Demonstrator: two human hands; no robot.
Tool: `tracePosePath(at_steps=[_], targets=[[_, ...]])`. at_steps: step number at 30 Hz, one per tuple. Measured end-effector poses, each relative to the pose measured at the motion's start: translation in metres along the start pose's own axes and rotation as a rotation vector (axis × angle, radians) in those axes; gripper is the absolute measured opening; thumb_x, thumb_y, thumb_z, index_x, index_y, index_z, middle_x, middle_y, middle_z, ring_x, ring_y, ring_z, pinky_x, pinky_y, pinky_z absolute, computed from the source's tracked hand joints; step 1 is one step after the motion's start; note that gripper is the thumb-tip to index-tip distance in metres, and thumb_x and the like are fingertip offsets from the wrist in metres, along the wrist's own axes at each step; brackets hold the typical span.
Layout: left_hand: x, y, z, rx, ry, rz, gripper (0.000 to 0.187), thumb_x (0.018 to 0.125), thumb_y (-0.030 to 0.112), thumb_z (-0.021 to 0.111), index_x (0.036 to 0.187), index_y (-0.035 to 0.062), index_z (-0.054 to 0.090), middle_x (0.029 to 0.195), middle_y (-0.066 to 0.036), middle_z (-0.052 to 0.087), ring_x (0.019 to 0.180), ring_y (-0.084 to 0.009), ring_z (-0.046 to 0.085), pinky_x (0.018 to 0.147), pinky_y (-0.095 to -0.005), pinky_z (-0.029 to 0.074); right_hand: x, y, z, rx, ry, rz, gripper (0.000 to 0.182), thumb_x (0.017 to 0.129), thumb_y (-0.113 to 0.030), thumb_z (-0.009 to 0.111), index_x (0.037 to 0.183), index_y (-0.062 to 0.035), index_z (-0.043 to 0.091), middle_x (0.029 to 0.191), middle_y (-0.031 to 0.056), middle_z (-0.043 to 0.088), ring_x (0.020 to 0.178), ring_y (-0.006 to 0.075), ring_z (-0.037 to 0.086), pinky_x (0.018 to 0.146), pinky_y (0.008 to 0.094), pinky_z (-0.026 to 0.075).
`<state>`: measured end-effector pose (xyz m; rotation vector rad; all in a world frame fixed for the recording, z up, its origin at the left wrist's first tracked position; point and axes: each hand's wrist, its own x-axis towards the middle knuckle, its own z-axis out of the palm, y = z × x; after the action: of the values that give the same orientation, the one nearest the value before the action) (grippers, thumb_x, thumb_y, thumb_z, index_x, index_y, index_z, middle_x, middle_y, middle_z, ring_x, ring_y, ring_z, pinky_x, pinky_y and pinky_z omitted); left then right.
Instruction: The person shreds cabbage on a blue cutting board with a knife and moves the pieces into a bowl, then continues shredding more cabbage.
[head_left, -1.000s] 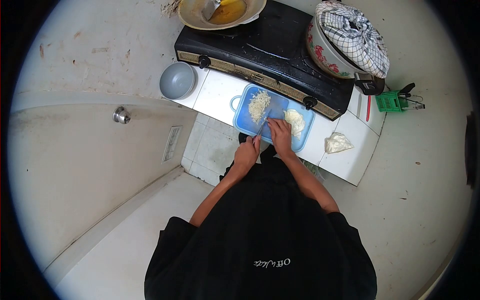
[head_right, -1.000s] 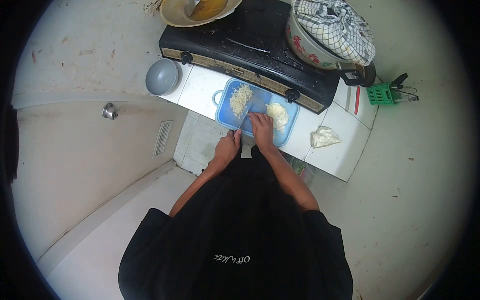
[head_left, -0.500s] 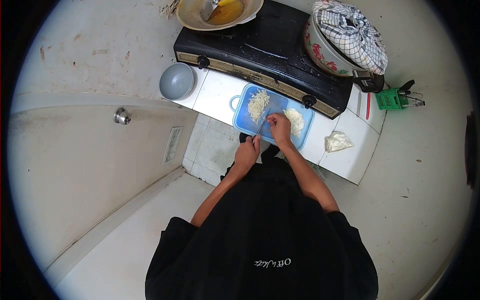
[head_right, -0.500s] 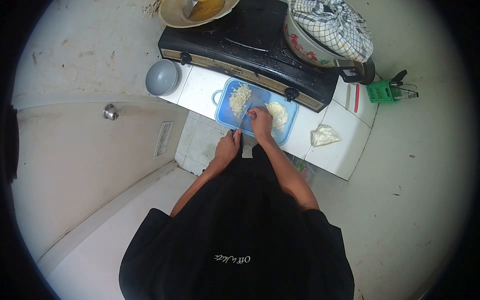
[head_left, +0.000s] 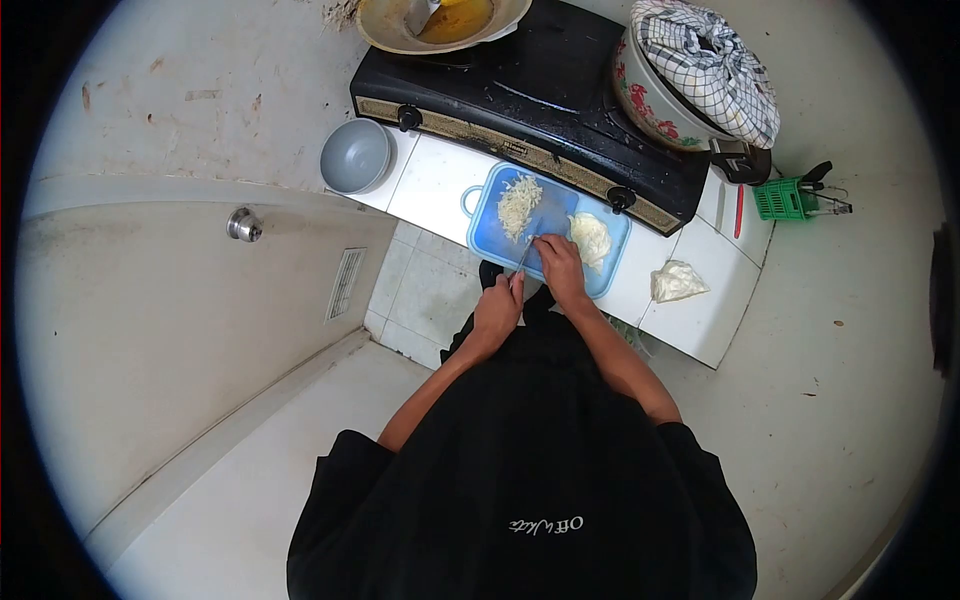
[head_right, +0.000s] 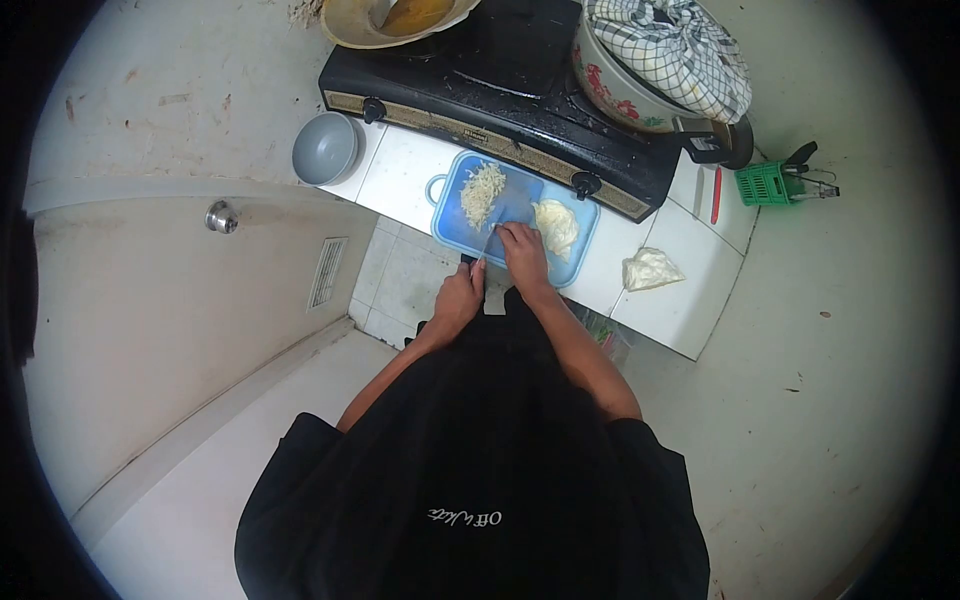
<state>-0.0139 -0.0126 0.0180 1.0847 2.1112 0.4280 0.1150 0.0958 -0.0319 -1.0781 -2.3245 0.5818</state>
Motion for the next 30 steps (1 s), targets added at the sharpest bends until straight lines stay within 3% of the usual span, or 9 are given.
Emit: tracePosePath(at_steps=[12,14,30], targets=[[-0.011,0.007,-0.003,0.123,0.061,0.013,0.051,0.107,0.047,0.046,0.099,-0.0022,0.059,0.077,-0.032,0.068,0.074,-0.052,0.069,0.065,-0.0612,0.054,-0.007,0.0,0.0,-0.062,-0.046,-0.039,0.024,0.09,-0.006,0.068,0.114,-0.0019,0.072,0.118,0.0085,0.069,0.105,0.0262,0.064,0.088,0.0399,0.048],[-0.011,0.007,-0.003,0.222,0.099,0.039,0.045,0.108,0.045,0.047,0.094,0.0022,0.055,0.073,-0.026,0.069,0.069,-0.0467,0.07,0.059,-0.0559,0.056,-0.007,0.001,0.001,-0.089,-0.013,-0.066,0.024,0.091,-0.01,0.068,0.114,-0.0034,0.071,0.116,0.0041,0.069,0.105,0.0227,0.063,0.089,0.0392,0.047],[0.012,-0.001,0.01,0.279,0.153,0.065,0.044,0.108,0.045,0.045,0.099,0.0024,0.053,0.073,-0.026,0.069,0.067,-0.0478,0.069,0.059,-0.0572,0.056,-0.004,-0.01,-0.003,-0.083,-0.005,-0.008,0.025,0.093,-0.013,0.067,0.116,-0.0041,0.072,0.116,0.0046,0.069,0.108,0.0226,0.061,0.092,0.0401,0.046]])
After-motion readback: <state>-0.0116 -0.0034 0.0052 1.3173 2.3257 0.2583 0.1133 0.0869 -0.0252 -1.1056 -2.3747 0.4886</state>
